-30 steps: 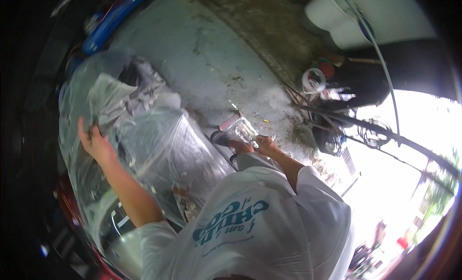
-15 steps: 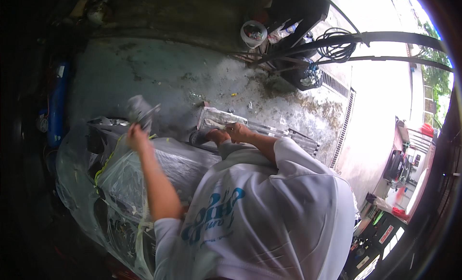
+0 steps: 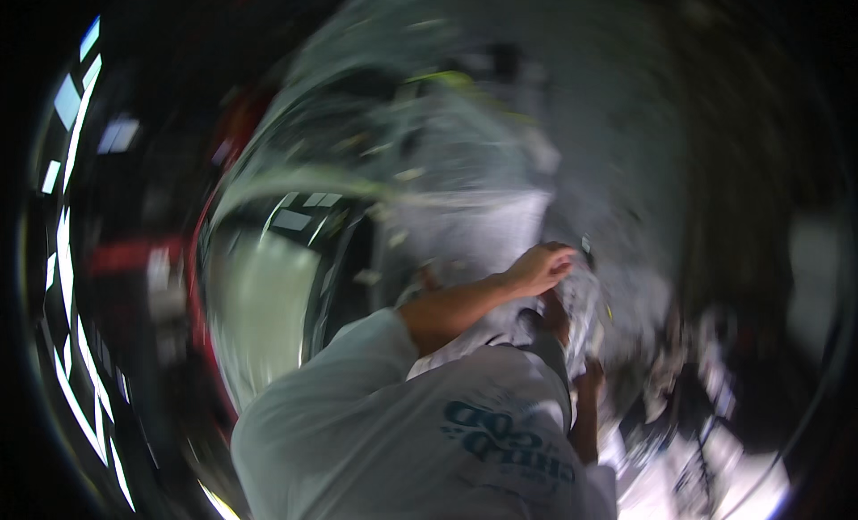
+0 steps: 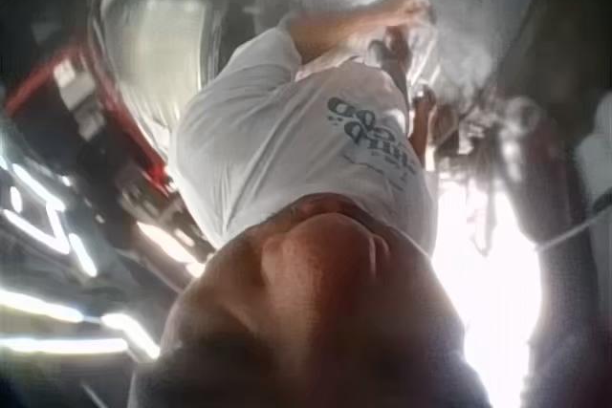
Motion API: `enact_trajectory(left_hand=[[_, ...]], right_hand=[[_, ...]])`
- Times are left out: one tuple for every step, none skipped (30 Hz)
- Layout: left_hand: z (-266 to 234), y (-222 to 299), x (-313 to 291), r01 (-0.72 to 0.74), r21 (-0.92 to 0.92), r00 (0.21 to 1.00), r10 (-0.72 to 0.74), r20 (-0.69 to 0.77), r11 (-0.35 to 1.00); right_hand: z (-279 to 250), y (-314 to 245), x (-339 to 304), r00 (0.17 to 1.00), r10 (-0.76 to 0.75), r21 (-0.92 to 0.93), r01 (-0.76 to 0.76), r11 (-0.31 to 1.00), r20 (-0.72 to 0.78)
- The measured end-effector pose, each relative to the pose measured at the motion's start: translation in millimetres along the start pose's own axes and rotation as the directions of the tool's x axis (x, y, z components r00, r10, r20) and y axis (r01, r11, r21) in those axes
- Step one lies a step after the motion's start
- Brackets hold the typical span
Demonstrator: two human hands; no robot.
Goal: The person applies masking tape along the edges of a car hood and secures newspaper and plastic sheeting to protect surrounding areas. The person smooths the tape and adjusts the coverings to ensure they are firmly attached.
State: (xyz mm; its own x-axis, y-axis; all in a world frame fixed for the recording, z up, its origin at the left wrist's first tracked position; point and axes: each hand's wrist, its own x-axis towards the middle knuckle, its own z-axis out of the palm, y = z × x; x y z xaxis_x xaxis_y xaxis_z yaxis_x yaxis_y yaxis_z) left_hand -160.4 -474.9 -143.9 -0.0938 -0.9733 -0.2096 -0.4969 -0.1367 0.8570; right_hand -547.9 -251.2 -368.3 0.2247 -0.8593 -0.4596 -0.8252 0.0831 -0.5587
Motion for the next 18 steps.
enact_trajectory(left_hand=[[-46,-8,-15,0.036,0.061,0.988,-0.026,-0.15,0.998],[-85,-16,-21,0.043,0.069,0.963,-0.023,-0.269,0.997],[-124,-26,-34,0.082,0.122,0.913,-0.025,-0.408,0.989],[-160,-44,-50,0.088,0.19,0.854,0.024,-0.52,0.978],[-204,-41,-63,0.101,0.216,0.796,0.052,-0.603,0.971],[-241,-55,-81,0.182,0.26,0.744,0.04,-0.667,0.948],[-255,-61,-102,0.287,0.307,0.693,0.025,-0.721,0.907],[-285,-66,-114,0.399,0.413,0.647,0.067,-0.759,0.819],[-315,-62,-123,0.499,0.408,0.669,-0.04,-0.742,0.765],[-338,-82,-136,0.544,0.486,0.703,-0.054,-0.709,0.684],[-350,-103,-154,0.583,0.599,0.716,0.002,-0.698,0.549],[-360,-119,-159,0.59,0.698,0.741,0.071,-0.668,0.406],[-371,-119,-162,0.648,0.673,0.746,-0.119,-0.655,0.356],[-380,-117,-162,0.694,0.654,0.72,-0.303,-0.624,0.3],[-389,-117,-163,0.73,0.641,0.662,-0.478,-0.578,0.237],[-395,-120,-163,0.709,0.674,0.655,-0.549,-0.519,0.207],[-401,-123,-163,0.683,0.708,0.639,-0.618,-0.458,0.181],[-406,-126,-164,0.652,0.741,0.615,-0.683,-0.395,0.158]], right_hand=[[-28,-51,11,0.885,0.386,0.443,-0.464,0.767,0.26],[-29,-49,14,0.897,0.355,0.515,-0.442,0.734,0.264],[-32,-47,21,0.868,0.37,0.539,-0.495,0.681,0.331],[-40,-42,23,0.829,0.403,0.549,-0.56,0.621,0.388],[-45,-34,29,0.814,0.434,0.543,-0.581,0.606,0.387],[-48,-30,41,0.799,0.46,0.536,-0.602,0.592,0.388],[-57,-24,44,0.757,0.498,0.551,-0.651,0.522,0.423],[-69,-41,48,0.747,0.509,0.52,-0.664,0.537,0.428],[-85,-60,51,0.737,0.523,0.491,-0.675,0.55,0.428],[-94,-79,60,0.727,0.527,0.46,-0.687,0.563,0.44],[-86,-49,69,0.753,0.442,0.433,-0.648,0.626,0.488],[-95,-72,79,0.724,0.477,0.401,-0.681,0.613,0.498],[-93,-67,87,0.758,0.429,0.422,-0.638,0.644,0.492],[-94,-64,94,0.79,0.381,0.446,-0.594,0.669,0.481],[-90,-63,106,0.793,0.381,0.437,-0.589,0.68,0.475],[-94,-70,109,0.794,0.389,0.428,-0.588,0.686,0.467],[-98,-76,112,0.794,0.397,0.419,-0.588,0.692,0.46],[-99,-83,118,0.786,0.4,0.421,-0.599,0.681,0.472]])
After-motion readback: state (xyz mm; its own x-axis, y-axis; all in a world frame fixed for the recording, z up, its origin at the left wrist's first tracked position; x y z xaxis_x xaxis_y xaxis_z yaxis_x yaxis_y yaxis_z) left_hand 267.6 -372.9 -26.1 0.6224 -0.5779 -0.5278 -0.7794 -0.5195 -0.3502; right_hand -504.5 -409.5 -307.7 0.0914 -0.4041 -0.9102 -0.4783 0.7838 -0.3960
